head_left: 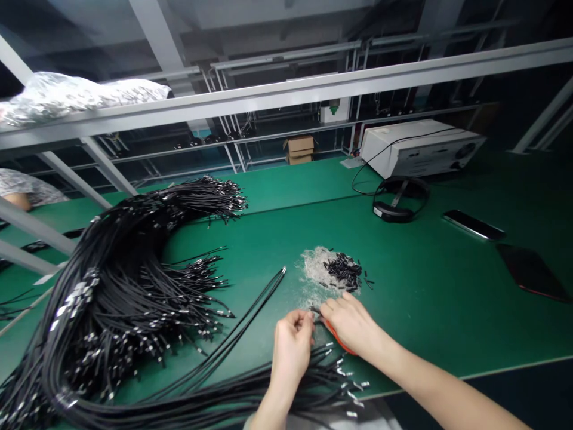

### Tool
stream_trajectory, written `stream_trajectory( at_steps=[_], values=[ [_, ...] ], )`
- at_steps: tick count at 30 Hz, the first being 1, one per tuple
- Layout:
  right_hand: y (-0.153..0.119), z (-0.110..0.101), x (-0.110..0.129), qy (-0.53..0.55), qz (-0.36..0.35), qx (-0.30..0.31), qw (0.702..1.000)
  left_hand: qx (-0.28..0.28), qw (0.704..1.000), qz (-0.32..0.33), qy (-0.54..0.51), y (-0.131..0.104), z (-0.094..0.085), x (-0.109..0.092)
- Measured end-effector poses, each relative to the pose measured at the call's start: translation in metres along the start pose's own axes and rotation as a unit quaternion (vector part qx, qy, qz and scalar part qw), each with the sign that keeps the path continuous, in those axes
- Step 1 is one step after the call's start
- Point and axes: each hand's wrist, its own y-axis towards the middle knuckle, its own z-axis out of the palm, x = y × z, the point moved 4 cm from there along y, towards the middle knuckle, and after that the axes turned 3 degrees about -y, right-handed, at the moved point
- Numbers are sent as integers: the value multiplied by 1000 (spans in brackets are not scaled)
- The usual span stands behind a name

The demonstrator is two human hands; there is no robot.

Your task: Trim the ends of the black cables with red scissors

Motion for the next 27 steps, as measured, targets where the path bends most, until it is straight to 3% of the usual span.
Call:
stream_trajectory(
  at_steps=[9, 11, 14, 16, 20, 27],
  values=[
    [-3, 0, -14, 140, 45, 16, 989, 6, 999, -25, -28, 1, -6, 12],
    [-2, 0, -11, 285, 73, -5, 956, 13, 999, -24, -38, -2, -6, 8],
    [1, 2, -2, 524, 111, -43, 843, 25, 998, -24, -53, -6, -8, 1],
    [2, 2, 2, 579, 133, -66, 801, 11, 997, -24, -70, -9, -10, -3],
    [1, -3, 6, 601, 146, -86, 781, -31, 997, -17, -73, -15, -15, -8],
    [-1, -7, 10, 625, 118, -75, 768, -14, 996, -4, -87, -20, -16, -11]
  ],
)
